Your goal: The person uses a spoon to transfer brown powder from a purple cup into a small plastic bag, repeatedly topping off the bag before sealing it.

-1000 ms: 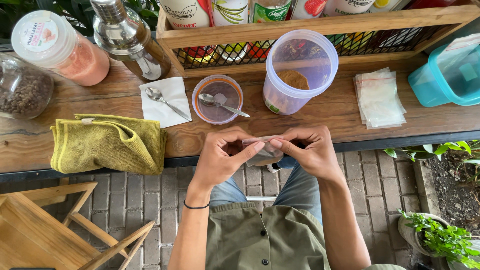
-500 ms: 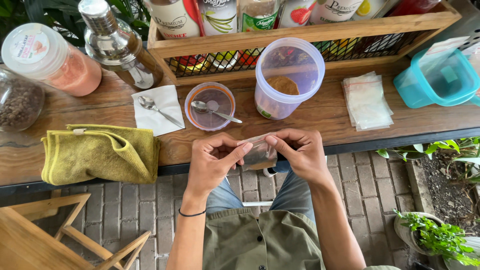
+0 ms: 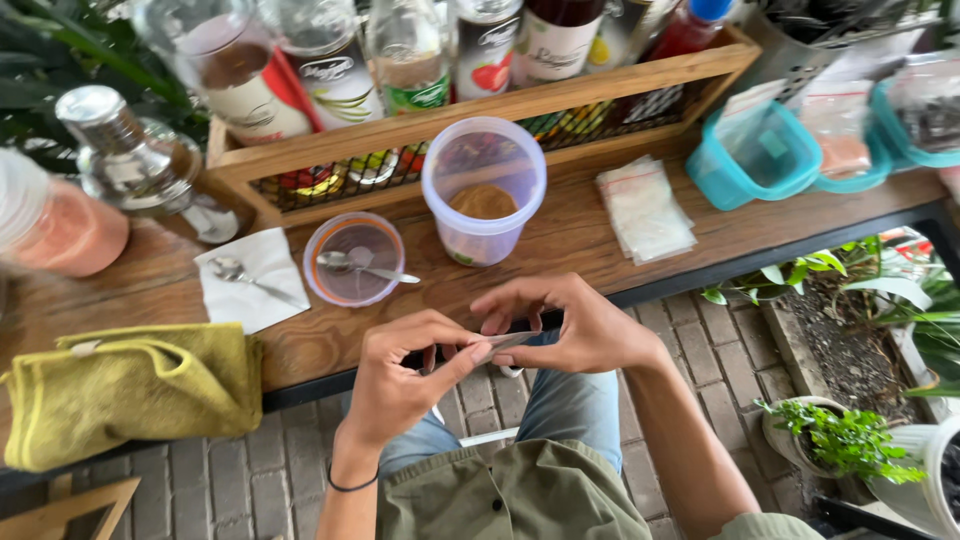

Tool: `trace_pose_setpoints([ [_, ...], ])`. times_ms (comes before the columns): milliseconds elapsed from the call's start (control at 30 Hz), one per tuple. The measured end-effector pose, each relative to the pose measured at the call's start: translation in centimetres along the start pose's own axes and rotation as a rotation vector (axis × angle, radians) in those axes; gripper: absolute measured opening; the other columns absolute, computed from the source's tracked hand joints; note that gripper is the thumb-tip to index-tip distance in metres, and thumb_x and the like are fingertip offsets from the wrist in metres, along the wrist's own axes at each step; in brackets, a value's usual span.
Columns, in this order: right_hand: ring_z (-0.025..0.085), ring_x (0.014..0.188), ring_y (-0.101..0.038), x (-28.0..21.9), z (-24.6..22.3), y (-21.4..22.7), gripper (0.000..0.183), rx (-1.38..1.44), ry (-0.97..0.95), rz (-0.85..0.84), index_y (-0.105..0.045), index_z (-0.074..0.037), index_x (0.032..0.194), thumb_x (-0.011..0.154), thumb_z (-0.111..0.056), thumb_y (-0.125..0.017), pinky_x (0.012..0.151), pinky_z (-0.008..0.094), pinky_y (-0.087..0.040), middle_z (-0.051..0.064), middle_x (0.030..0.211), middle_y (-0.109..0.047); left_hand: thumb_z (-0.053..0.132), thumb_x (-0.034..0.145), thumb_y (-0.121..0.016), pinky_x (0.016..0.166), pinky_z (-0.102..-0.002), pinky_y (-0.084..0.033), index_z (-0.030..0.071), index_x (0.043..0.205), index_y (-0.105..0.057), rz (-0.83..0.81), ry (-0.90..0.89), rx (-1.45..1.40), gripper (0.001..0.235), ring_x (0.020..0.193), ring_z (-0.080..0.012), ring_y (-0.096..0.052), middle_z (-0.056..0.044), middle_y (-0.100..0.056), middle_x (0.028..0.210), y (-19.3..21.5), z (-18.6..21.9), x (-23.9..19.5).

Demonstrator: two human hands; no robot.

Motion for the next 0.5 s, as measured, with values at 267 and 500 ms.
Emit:
trace_pose_setpoints([
  [267, 0.012, 0.077, -0.075, -3.3, -1.2, 3.4, 0.004, -0.416, 0.041, -0.005, -0.076, -0.012, 0.088, 0.085, -0.015, -0.075, 0.071, 0.027, -0.055, -0.001, 0.084, -0.079, 0.014, 0.086, -0.081, 0.051, -0.023, -0.038, 0.014, 0.092, -0.080, -0.065, -0.197, 0.141, 0.005, 0.064, -0.0079, -0.055, 0.001, -0.065, 0.083, -5.8, 2.7, 2.0],
  [500, 0.012, 0.080, -0.078, -5.4, -3.0, 8.0, 0.014, -0.478, 0.060, 0.013, -0.080, -0.008, 0.089, 0.091, -0.022, -0.075, 0.074, 0.026, -0.061, 0.003, 0.089, -0.083, 0.029, 0.081, -0.085, 0.086, -0.028, -0.059, 0.010, 0.122, -0.071, -0.203, -0.227, 0.200, 0.047, 0.097, -0.0155, -0.072, -0.005, -0.069, 0.109, -7.7, 3.5, 3.0],
])
Point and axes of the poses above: each hand's wrist, its own x-axis towards the middle knuckle, its own y-axis out of the back of the hand, z = x × y, the point moved 4 cm from there along x, towards the middle knuckle
